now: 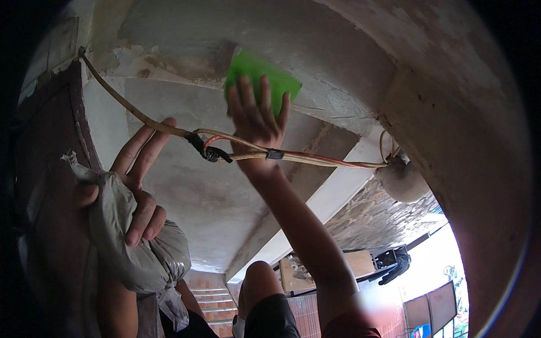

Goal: The person applies plaster to a ceiling using a green trowel and a plastic bag of plaster. They repeatedly scoop plaster from the bag and spread it onto the ceiling surface, smoothing it with the trowel.

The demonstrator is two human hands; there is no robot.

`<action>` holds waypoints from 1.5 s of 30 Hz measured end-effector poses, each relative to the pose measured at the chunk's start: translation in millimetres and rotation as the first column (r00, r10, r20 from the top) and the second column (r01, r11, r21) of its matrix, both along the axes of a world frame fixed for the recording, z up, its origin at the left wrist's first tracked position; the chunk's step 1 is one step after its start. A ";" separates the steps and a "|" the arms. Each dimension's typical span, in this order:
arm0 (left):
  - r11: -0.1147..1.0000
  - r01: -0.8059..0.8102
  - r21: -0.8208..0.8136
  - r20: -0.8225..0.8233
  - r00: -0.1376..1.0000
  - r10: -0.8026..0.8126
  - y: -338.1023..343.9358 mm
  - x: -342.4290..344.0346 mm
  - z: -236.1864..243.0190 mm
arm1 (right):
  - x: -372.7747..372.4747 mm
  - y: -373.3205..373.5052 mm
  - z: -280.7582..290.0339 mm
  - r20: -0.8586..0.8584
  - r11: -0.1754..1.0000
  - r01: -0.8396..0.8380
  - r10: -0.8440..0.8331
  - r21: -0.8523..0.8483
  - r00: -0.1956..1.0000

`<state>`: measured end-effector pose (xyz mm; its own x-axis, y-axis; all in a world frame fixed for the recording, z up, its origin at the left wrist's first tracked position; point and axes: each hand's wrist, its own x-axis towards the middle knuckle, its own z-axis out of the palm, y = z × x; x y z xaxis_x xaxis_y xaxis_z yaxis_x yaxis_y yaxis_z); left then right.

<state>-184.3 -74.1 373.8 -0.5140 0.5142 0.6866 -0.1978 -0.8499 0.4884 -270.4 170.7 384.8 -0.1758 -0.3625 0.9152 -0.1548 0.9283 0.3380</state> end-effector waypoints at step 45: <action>0.955 -0.264 -0.137 0.389 0.872 0.297 24.6 13.6 -23.0 | -1.2 -78.6 -127.5 0.342 0.841 -0.374 0.509 -0.390 0.790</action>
<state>-170.7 -49.5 350.8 -0.8670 0.3500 0.3548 -0.1496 -0.8619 0.4845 -271.6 92.1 257.4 -0.4485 -0.2298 0.8637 -0.6337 0.7632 -0.1260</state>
